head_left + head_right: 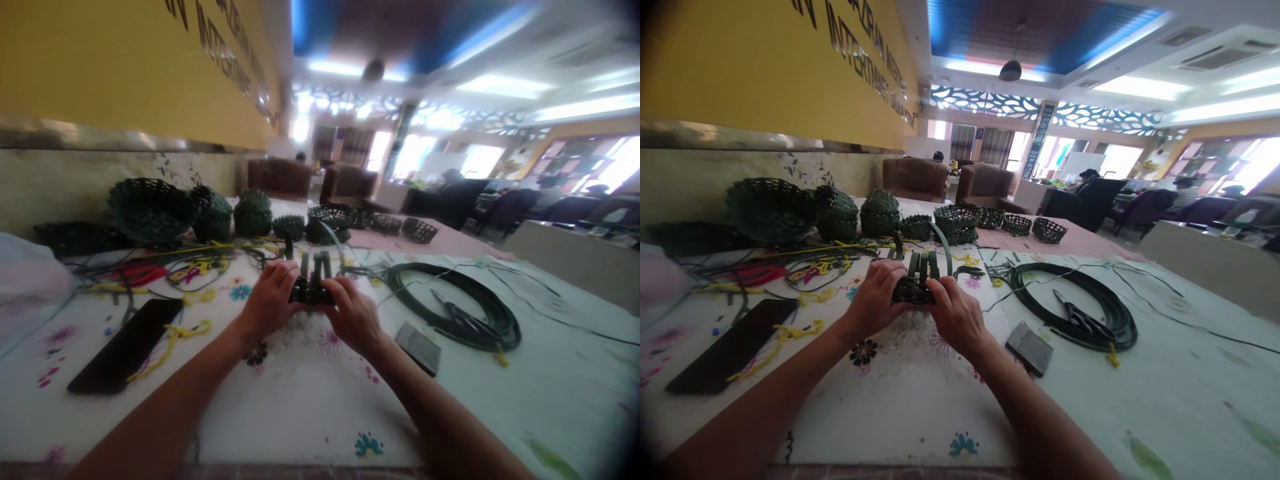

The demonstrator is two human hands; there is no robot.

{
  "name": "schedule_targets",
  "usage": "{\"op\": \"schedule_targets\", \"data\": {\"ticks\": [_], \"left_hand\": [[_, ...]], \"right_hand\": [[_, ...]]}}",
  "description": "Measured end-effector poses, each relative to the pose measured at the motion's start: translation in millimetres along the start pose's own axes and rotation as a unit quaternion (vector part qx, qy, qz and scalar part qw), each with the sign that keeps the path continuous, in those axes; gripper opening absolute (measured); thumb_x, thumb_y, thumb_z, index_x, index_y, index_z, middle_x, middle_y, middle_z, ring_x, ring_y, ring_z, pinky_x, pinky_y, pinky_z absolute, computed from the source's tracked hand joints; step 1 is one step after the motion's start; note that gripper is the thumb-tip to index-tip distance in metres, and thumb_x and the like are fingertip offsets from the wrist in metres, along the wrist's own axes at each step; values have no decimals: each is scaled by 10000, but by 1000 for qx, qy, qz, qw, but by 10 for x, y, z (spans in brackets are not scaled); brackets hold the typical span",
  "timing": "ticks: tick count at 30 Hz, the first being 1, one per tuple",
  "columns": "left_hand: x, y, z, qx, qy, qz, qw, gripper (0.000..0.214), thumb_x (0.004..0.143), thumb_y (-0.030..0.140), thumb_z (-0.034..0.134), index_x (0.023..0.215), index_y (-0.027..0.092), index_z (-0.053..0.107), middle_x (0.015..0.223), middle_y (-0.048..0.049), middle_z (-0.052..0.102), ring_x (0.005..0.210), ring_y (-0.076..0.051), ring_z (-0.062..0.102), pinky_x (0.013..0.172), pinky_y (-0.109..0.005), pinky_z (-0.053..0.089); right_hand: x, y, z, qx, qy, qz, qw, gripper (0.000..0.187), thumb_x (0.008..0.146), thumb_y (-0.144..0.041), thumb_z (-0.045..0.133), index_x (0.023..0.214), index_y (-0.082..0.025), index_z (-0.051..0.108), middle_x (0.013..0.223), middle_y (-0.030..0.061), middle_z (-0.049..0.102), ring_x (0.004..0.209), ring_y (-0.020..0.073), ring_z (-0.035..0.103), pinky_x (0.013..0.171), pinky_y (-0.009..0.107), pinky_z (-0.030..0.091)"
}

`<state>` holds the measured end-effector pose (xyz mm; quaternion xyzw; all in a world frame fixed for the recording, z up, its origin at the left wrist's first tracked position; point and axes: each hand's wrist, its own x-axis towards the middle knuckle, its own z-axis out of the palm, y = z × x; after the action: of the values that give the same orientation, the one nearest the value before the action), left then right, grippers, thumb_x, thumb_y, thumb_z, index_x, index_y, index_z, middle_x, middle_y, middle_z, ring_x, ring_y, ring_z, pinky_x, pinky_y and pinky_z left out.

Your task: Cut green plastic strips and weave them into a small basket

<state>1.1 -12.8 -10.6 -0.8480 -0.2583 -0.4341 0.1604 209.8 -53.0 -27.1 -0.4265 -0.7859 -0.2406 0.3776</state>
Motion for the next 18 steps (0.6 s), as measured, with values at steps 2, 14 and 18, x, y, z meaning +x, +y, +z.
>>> {"op": "schedule_targets", "data": {"ticks": [2, 14, 18], "left_hand": [[5, 7, -7, 0, 0, 0, 1000, 473, 806, 336, 727, 1173, 161, 486, 1185, -146, 560, 1128, -306, 466, 995, -499, 446], [-22, 8, 47, 9, 6, 7, 1000, 416, 819, 351, 713, 1129, 154, 517, 1139, -146, 587, 1064, -299, 502, 949, -478, 466], [-13, 22, 25, -3, 18, 10, 1000, 394, 836, 340, 696, 1140, 158, 523, 1109, -136, 597, 1030, -282, 512, 934, -468, 469]], "right_hand": [[-11, 10, 12, -1, 2, 0, 1000, 360, 963, -372, 551, 1257, -172, 496, 1047, 103, 636, 809, 202, 624, 604, 286, 490], [-21, 15, 58, -9, 19, -19, 1000, 223, 1000, -324, 492, 1134, -171, 582, 844, 53, 632, 689, 161, 578, 564, 257, 418], [-25, 43, 81, -8, 17, -6, 1000, 240, 1000, -350, 495, 1130, -175, 594, 846, 53, 635, 682, 160, 572, 565, 258, 416]]}}
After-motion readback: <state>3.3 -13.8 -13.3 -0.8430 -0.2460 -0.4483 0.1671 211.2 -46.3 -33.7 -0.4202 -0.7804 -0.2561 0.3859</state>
